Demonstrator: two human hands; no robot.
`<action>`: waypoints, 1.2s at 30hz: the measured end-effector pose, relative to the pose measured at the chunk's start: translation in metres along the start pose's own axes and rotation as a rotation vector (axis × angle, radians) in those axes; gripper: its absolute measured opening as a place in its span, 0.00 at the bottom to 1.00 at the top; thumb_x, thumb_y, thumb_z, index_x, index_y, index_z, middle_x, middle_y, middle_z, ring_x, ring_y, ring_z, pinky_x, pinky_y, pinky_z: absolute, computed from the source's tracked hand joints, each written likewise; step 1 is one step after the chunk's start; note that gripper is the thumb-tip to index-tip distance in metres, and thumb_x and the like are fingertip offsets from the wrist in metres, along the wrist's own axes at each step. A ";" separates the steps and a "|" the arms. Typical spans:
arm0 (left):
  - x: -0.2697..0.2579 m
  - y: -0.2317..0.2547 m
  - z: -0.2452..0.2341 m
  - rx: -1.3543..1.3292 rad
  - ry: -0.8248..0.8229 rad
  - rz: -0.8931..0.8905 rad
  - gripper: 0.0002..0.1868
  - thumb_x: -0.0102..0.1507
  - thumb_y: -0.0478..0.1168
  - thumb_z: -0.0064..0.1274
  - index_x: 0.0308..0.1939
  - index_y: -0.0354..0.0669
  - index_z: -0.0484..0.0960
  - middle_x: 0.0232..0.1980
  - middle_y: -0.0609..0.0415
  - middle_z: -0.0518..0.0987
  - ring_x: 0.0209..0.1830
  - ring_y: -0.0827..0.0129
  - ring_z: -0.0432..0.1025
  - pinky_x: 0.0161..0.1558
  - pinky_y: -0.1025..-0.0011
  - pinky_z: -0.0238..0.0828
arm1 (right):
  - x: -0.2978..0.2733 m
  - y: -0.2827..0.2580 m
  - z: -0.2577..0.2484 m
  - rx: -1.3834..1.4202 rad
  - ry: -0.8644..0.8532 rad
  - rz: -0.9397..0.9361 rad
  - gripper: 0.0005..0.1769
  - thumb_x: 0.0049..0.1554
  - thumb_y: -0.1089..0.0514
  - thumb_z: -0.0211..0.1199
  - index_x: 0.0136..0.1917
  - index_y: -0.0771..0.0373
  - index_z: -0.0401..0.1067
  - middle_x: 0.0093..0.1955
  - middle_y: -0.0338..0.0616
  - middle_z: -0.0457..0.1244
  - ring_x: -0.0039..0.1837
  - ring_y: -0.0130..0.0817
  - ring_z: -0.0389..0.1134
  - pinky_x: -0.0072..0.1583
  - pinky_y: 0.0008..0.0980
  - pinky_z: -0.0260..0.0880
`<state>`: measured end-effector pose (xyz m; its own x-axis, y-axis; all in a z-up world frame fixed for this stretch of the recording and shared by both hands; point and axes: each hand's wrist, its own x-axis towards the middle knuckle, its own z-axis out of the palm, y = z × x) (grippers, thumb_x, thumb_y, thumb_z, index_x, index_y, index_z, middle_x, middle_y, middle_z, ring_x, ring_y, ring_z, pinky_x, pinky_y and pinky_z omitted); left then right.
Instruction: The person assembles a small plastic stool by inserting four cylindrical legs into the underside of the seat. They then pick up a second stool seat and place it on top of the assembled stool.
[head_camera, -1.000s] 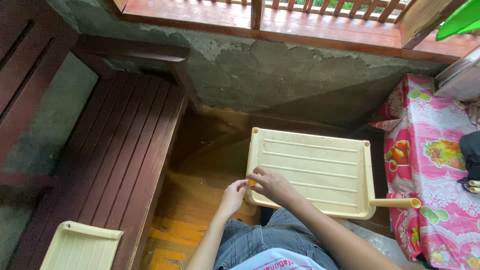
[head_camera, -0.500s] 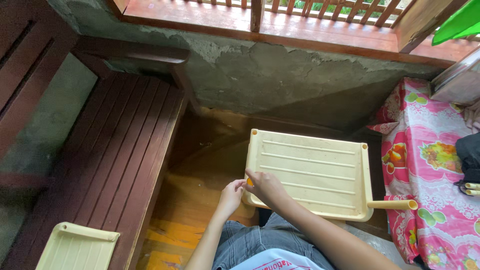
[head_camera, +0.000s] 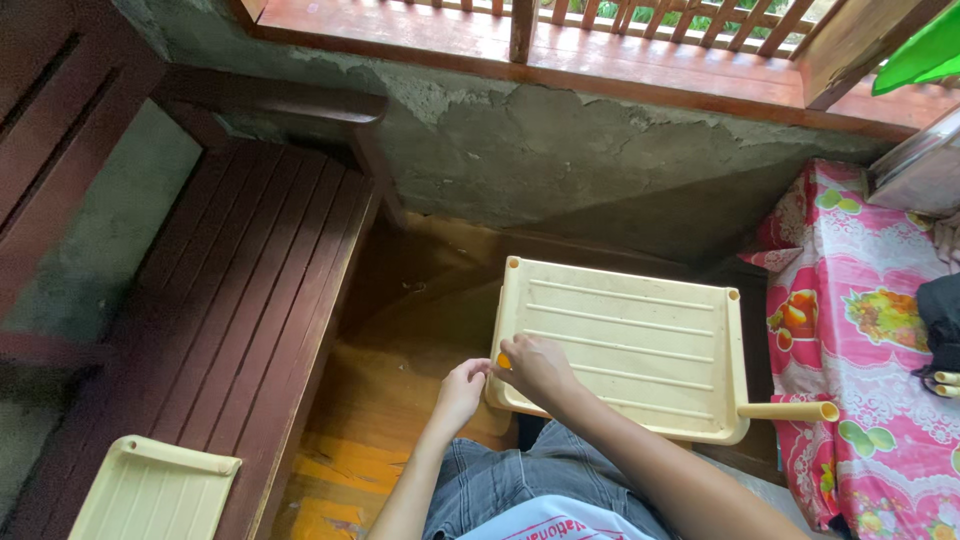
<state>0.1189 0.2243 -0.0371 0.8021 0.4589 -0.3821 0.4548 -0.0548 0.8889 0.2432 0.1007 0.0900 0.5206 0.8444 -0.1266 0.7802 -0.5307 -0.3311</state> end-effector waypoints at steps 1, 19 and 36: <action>0.002 -0.002 0.000 -0.004 -0.002 0.008 0.16 0.65 0.35 0.45 0.54 0.40 0.82 0.50 0.49 0.86 0.51 0.66 0.80 0.55 0.70 0.74 | 0.001 0.002 0.001 -0.017 0.005 -0.047 0.24 0.53 0.37 0.65 0.42 0.62 0.76 0.41 0.50 0.68 0.48 0.48 0.71 0.47 0.45 0.72; 0.011 -0.003 -0.004 0.024 -0.017 0.007 0.17 0.65 0.36 0.47 0.56 0.40 0.82 0.50 0.51 0.87 0.51 0.68 0.80 0.55 0.72 0.74 | 0.009 0.004 -0.027 0.002 -0.097 -0.161 0.20 0.51 0.40 0.65 0.37 0.59 0.76 0.36 0.49 0.68 0.39 0.48 0.72 0.43 0.45 0.70; 0.003 0.010 -0.009 0.015 -0.054 -0.049 0.17 0.66 0.37 0.46 0.57 0.41 0.81 0.50 0.51 0.87 0.52 0.68 0.81 0.55 0.71 0.75 | 0.004 0.000 -0.013 -0.021 -0.028 0.022 0.28 0.48 0.32 0.67 0.39 0.61 0.76 0.35 0.52 0.68 0.38 0.50 0.72 0.39 0.47 0.71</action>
<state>0.1229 0.2332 -0.0272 0.7984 0.4124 -0.4387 0.4996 -0.0470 0.8650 0.2501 0.1033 0.1014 0.5283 0.8338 -0.1600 0.7759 -0.5506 -0.3080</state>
